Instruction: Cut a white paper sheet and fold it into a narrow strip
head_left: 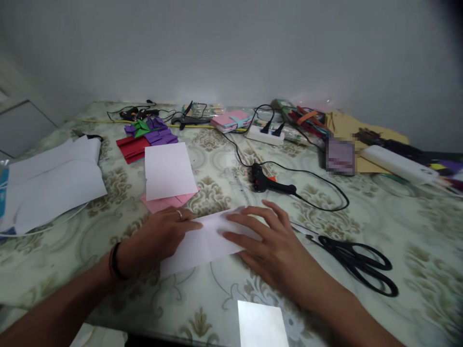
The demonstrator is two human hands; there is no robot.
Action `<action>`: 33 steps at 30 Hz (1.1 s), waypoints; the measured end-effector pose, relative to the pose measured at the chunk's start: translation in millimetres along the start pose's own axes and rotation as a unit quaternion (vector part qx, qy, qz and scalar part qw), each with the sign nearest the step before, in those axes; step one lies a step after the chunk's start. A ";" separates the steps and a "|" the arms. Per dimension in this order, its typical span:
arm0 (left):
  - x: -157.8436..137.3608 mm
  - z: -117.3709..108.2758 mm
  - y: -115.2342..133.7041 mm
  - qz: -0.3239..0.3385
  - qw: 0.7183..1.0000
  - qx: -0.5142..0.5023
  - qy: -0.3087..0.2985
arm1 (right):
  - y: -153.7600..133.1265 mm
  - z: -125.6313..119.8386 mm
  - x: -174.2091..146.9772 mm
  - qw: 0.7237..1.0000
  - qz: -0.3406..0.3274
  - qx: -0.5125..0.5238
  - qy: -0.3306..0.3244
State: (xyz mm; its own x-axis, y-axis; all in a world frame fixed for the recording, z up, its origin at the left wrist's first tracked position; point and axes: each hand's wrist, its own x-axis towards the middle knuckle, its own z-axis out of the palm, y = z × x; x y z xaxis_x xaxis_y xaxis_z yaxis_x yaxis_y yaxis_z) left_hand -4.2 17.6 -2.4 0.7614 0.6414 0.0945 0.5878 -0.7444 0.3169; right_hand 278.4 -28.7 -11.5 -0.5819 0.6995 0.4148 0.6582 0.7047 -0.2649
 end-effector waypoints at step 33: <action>-2.7 -2.5 19.6 -0.018 0.997 -0.061 -0.044 | 7.6 12.8 0.6 0.978 0.120 0.160 -0.054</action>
State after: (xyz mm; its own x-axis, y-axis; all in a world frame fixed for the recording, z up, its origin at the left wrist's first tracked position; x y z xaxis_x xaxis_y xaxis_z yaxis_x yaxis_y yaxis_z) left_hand 4.6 1.8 5.9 0.7648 0.6443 0.0000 0.5813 -0.6900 0.4313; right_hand 276.9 -21.4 -24.4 -0.4869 0.8458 0.2180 0.6084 0.5075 -0.6101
